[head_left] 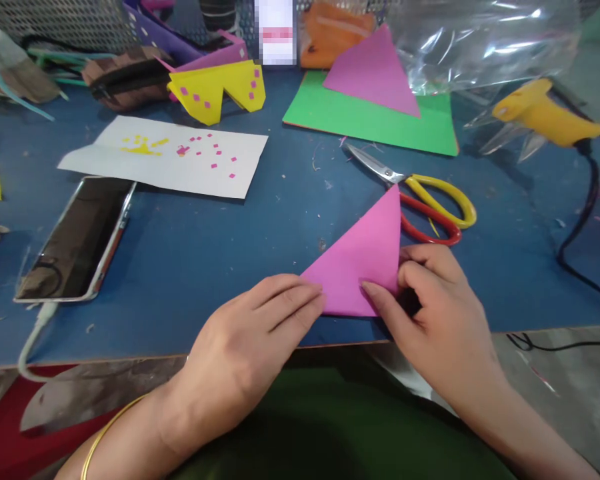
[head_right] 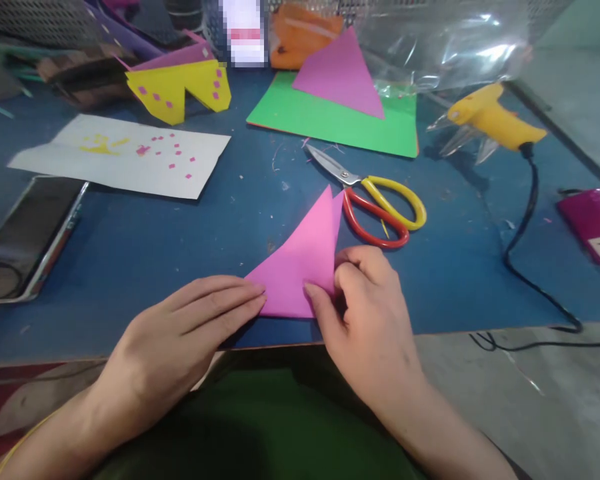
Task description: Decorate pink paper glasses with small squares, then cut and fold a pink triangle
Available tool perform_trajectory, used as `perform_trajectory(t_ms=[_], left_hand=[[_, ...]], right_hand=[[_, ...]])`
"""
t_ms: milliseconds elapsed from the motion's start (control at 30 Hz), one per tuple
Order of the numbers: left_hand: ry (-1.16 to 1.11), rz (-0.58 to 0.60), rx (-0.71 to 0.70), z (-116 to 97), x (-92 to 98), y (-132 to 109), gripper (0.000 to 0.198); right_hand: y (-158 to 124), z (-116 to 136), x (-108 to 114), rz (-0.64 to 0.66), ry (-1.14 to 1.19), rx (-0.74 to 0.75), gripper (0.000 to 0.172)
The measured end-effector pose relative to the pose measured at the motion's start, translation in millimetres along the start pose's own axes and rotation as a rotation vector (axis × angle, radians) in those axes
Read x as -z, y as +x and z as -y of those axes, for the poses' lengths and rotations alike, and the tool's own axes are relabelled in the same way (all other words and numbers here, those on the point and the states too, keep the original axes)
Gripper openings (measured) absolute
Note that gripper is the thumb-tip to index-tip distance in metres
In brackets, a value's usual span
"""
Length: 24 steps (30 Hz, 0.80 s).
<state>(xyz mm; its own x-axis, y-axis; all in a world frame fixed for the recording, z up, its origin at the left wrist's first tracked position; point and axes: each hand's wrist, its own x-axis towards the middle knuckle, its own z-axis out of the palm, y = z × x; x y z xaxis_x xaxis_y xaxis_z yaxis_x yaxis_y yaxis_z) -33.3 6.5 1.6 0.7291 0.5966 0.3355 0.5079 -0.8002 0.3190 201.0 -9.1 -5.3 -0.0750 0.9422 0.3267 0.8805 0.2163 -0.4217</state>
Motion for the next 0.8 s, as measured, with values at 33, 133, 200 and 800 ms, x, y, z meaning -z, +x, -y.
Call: perform_trajectory(t_ms=[33, 133, 200, 800], left_hand=[[0.011, 0.011, -0.005, -0.1, -0.8, -0.8, 0.035], [0.071, 0.022, -0.008, -3.0, -1.7, -2.5, 0.036], [0.109, 0.025, -0.022, -5.8, -1.7, -2.9, 0.037], [0.164, 0.016, -0.056, -9.8, -4.9, 3.1, 0.041]], right_hand=[[-0.3, 0.3, 1.2, 0.001, 0.019, -0.006, 0.029], [-2.7, 1.5, 5.5, 0.045, 0.087, -0.034, 0.026], [-5.4, 2.3, 7.2, 0.058, 0.102, -0.057, 0.025], [-14.9, 0.9, 0.5, -0.056, 0.006, -0.062, 0.025]])
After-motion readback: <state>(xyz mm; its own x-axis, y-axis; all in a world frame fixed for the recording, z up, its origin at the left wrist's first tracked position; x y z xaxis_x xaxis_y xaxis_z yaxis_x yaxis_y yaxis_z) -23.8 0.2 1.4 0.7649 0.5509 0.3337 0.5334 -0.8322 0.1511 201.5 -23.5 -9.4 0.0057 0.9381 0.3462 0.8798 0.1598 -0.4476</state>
